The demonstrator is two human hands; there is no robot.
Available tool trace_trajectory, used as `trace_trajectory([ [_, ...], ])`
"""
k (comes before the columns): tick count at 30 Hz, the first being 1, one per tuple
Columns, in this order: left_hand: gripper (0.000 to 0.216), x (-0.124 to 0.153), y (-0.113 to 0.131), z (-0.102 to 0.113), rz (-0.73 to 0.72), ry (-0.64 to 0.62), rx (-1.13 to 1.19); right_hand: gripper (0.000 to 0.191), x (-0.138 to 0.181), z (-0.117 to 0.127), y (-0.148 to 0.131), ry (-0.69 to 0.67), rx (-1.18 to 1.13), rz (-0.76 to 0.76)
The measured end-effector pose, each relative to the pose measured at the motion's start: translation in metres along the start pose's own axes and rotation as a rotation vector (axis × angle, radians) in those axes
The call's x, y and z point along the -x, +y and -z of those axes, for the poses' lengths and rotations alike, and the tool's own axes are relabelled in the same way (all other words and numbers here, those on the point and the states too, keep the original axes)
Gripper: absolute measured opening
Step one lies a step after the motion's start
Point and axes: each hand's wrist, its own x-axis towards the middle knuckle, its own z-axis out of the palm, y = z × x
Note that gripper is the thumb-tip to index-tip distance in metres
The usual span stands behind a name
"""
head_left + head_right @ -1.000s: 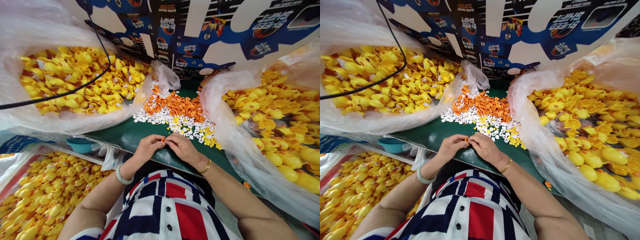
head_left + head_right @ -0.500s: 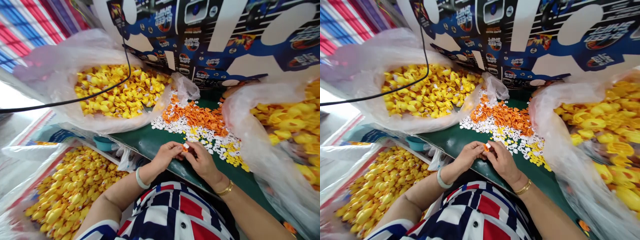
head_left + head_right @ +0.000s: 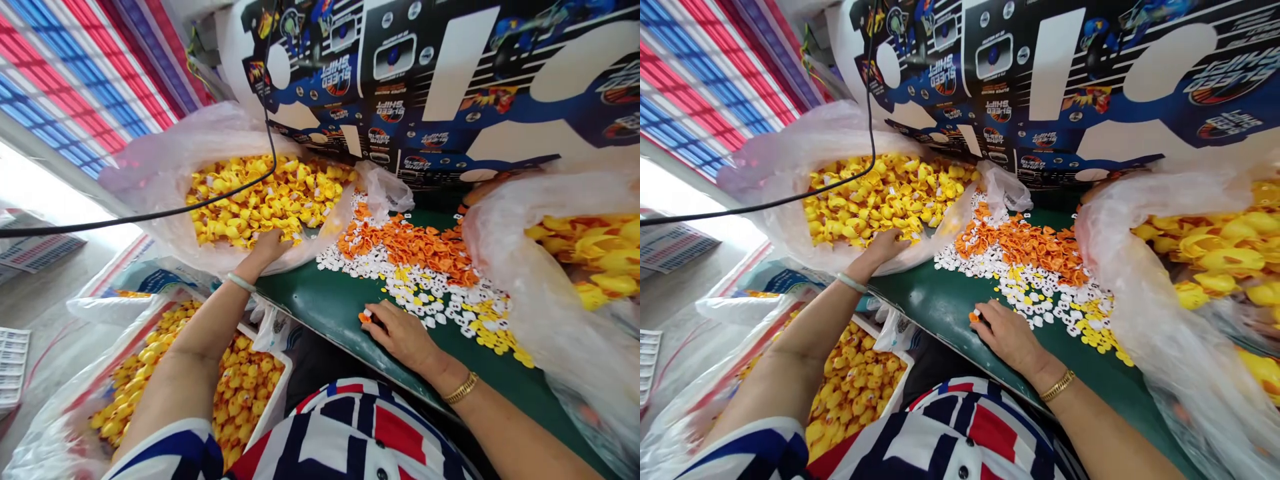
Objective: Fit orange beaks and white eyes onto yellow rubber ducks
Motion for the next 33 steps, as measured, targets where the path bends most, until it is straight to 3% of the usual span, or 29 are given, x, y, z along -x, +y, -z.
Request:
trace_trajectory([
  [6, 0.038, 0.02, 0.008, -0.001, -0.053, 0.107, 0.049, 0.026, 0.002, 0.006, -0.003, 0.026, -0.075, -0.03],
  [9, 0.047, 0.027, -0.001, 0.004, -0.098, 0.049, 0.128, 0.025, 0.003, 0.007, -0.004, 0.045, -0.104, -0.03],
  [12, 0.039, 0.031, -0.016, 0.013, -0.097, -0.017, 0.186, 0.025, 0.004, 0.007, -0.004, 0.063, -0.118, -0.03],
  [16, 0.031, 0.027, -0.024, 0.029, -0.012, 0.087, 0.253, 0.024, 0.003, 0.008, -0.005, 0.083, -0.173, -0.041],
  [18, 0.034, 0.024, -0.016, 0.034, 0.044, 0.221, 0.494, 0.024, 0.002, 0.01, -0.006, 0.101, -0.235, -0.057],
  [20, 0.036, 0.028, 0.004, 0.031, 0.073, 0.278, 0.937, 0.025, 0.0, 0.014, -0.008, 0.143, -0.328, -0.092],
  [21, 0.037, 0.033, 0.019, 0.026, 0.071, 0.243, 1.181, 0.025, -0.002, 0.017, -0.01, 0.178, -0.385, -0.125],
  [23, 0.042, 0.05, 0.055, 0.011, 0.054, 0.049, 1.558, 0.029, -0.005, 0.023, -0.015, 0.254, -0.534, -0.233],
  [28, 0.044, 0.114, 0.146, -0.036, 0.059, -0.322, 1.964, 0.043, -0.008, 0.039, -0.025, 0.444, -0.992, -0.572],
  [30, 0.044, 0.133, 0.17, -0.05, 0.149, -0.463, 2.014, 0.042, -0.003, 0.045, -0.024, 0.544, -0.975, -0.579],
  [33, 0.035, 0.146, 0.192, -0.067, 0.25, -0.652, 1.971, 0.035, 0.008, 0.056, -0.018, 0.595, -0.611, -0.38],
])
